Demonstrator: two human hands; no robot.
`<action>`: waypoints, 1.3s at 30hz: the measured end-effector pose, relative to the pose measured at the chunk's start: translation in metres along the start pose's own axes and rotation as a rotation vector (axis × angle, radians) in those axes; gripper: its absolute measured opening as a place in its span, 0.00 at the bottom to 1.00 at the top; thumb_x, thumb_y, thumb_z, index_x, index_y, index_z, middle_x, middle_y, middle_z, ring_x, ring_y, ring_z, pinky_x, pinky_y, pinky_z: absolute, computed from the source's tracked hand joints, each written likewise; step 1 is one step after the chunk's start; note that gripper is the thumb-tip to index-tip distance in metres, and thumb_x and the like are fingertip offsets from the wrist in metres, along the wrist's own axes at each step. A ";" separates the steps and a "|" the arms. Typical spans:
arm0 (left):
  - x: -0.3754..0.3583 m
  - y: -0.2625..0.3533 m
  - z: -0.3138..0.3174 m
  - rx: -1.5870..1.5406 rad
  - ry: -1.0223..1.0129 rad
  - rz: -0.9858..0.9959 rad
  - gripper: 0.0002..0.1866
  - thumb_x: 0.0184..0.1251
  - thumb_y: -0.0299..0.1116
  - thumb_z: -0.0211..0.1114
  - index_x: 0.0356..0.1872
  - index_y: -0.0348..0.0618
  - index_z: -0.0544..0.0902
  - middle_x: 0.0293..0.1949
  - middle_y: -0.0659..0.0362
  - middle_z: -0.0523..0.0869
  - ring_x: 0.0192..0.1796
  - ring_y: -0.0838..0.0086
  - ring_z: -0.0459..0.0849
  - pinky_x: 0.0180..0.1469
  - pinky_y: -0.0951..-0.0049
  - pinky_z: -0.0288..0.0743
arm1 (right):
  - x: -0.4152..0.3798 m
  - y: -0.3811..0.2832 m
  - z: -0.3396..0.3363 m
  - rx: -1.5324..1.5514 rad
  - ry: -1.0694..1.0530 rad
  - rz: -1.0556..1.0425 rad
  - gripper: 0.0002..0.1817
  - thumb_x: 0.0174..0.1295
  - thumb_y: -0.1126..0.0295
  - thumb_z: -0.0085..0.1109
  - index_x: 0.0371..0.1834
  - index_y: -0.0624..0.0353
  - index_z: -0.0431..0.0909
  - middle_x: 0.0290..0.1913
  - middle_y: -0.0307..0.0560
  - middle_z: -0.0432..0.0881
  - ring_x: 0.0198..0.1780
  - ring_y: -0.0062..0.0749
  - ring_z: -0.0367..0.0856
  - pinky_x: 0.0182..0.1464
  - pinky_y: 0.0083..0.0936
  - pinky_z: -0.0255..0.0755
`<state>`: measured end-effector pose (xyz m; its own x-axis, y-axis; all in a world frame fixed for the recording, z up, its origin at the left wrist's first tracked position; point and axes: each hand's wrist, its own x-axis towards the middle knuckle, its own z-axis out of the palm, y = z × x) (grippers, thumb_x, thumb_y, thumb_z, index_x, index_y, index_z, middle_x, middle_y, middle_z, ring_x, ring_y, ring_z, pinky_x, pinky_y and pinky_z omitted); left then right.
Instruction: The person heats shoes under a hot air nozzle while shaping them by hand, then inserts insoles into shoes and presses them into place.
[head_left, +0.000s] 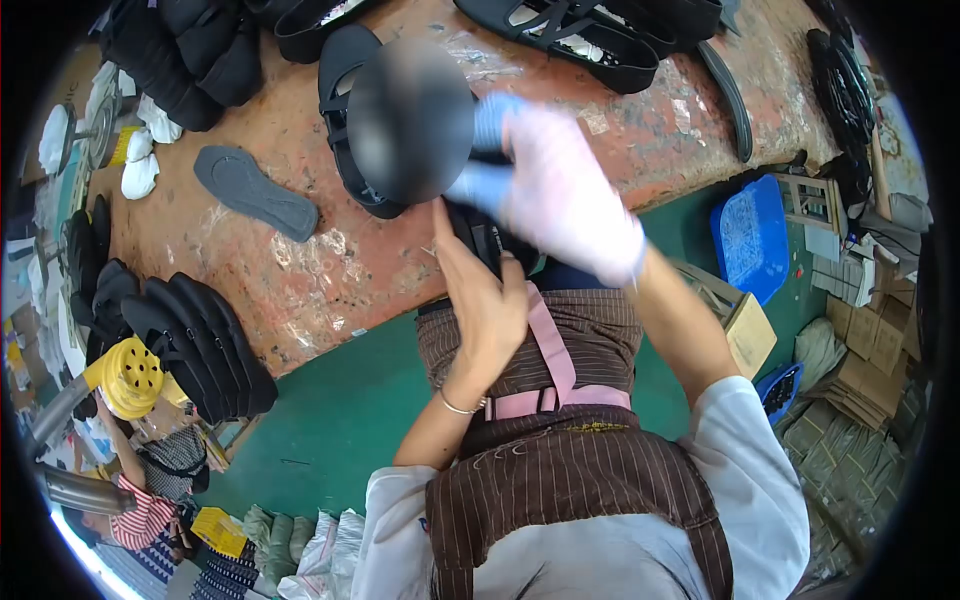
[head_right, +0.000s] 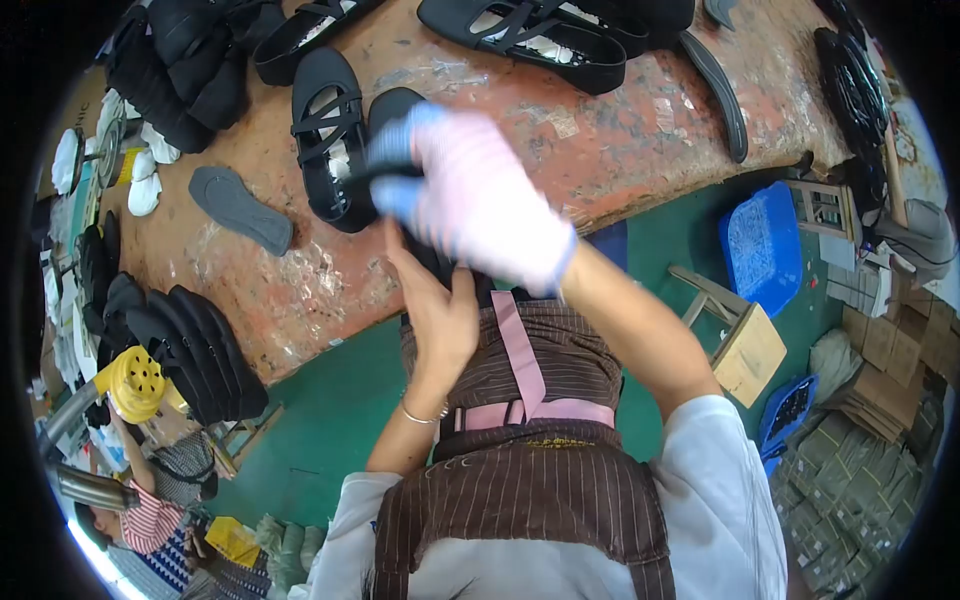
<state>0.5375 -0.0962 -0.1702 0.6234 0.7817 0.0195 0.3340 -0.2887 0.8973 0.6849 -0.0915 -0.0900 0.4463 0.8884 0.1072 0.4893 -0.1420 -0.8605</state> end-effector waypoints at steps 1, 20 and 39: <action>0.007 -0.006 -0.004 0.011 -0.005 0.022 0.45 0.60 0.28 0.64 0.73 0.25 0.47 0.67 0.31 0.62 0.70 0.42 0.64 0.72 0.54 0.57 | -0.023 -0.005 -0.002 -0.109 -0.078 -0.032 0.12 0.47 0.70 0.66 0.37 0.55 0.82 0.41 0.53 0.81 0.42 0.52 0.81 0.46 0.39 0.77; 0.050 -0.012 -0.043 0.100 -0.108 0.041 0.35 0.63 0.23 0.60 0.72 0.34 0.58 0.53 0.37 0.79 0.51 0.51 0.83 0.54 0.60 0.76 | -0.072 0.055 0.064 -0.697 -0.134 0.031 0.25 0.65 0.68 0.47 0.67 0.52 0.72 0.65 0.51 0.75 0.69 0.43 0.71 0.78 0.54 0.39; -0.018 -0.051 0.038 0.454 0.252 0.156 0.54 0.54 0.58 0.69 0.69 0.20 0.59 0.67 0.36 0.71 0.71 0.52 0.70 0.71 0.34 0.15 | -0.034 0.042 0.051 -0.727 -0.372 0.140 0.29 0.64 0.65 0.51 0.71 0.54 0.66 0.63 0.57 0.77 0.61 0.44 0.78 0.77 0.58 0.38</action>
<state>0.5358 -0.1162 -0.2331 0.5195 0.8027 0.2927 0.5578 -0.5781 0.5955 0.6522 -0.1058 -0.1551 0.3251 0.9096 -0.2586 0.8670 -0.3959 -0.3027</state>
